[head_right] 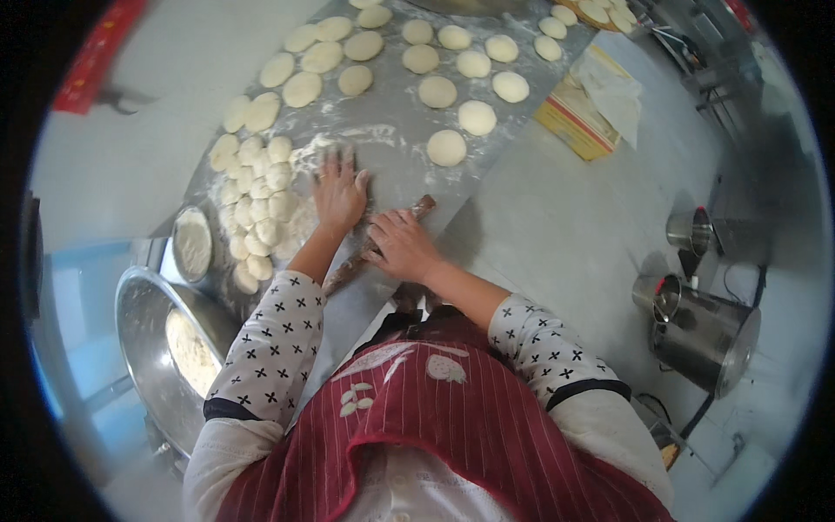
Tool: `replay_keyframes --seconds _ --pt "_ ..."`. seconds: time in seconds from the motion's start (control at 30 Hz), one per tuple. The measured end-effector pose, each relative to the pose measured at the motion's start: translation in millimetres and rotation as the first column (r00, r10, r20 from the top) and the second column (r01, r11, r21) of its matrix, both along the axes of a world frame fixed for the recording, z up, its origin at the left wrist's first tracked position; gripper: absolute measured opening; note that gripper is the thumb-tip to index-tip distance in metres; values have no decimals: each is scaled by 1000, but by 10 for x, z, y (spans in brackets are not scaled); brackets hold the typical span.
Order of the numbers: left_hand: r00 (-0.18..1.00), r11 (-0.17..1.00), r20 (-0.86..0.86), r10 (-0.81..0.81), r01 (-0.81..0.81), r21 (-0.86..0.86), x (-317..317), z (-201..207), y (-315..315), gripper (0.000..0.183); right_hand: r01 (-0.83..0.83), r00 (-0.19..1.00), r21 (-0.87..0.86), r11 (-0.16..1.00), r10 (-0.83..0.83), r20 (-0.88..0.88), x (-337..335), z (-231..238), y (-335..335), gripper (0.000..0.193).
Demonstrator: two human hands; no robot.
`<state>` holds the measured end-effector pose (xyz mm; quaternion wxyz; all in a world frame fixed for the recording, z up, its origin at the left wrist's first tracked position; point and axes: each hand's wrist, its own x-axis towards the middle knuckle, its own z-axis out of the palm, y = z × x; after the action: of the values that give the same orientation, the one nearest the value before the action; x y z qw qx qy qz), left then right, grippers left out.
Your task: The person rolls small dough balls into flat circular discs using a rolling pin on a floured metal countertop. The person repeatedly flattens the dough, rotates it, and places the finished discs on the counter.
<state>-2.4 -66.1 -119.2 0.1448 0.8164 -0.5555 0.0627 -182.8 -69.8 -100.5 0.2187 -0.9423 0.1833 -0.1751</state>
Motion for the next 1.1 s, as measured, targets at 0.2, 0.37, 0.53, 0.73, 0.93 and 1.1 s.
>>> replay_keyframes --seconds 0.2,0.37,0.53,0.73,0.93,1.1 --pt "995 990 -42 89 -84 110 -58 16 -176 63 78 997 3 997 -78 7 73 -164 37 37" --pt "950 999 -314 0 11 32 413 -269 -70 56 86 996 -15 996 -86 -7 196 -33 -11 40" --pt "885 989 -443 -145 120 -84 424 10 451 30 206 972 -20 978 -207 -110 187 -117 75 46" --pt "739 969 -632 235 -126 212 392 -133 831 40 306 946 -107 946 -315 -78 873 -86 -129 66" --pt "852 977 -482 204 -146 156 368 79 717 44 164 985 -35 986 -166 -50 1141 -183 -240 67" --pt "702 947 -637 319 -264 183 82 170 1072 42 122 961 -221 968 -171 -217 443 -8 26 64"
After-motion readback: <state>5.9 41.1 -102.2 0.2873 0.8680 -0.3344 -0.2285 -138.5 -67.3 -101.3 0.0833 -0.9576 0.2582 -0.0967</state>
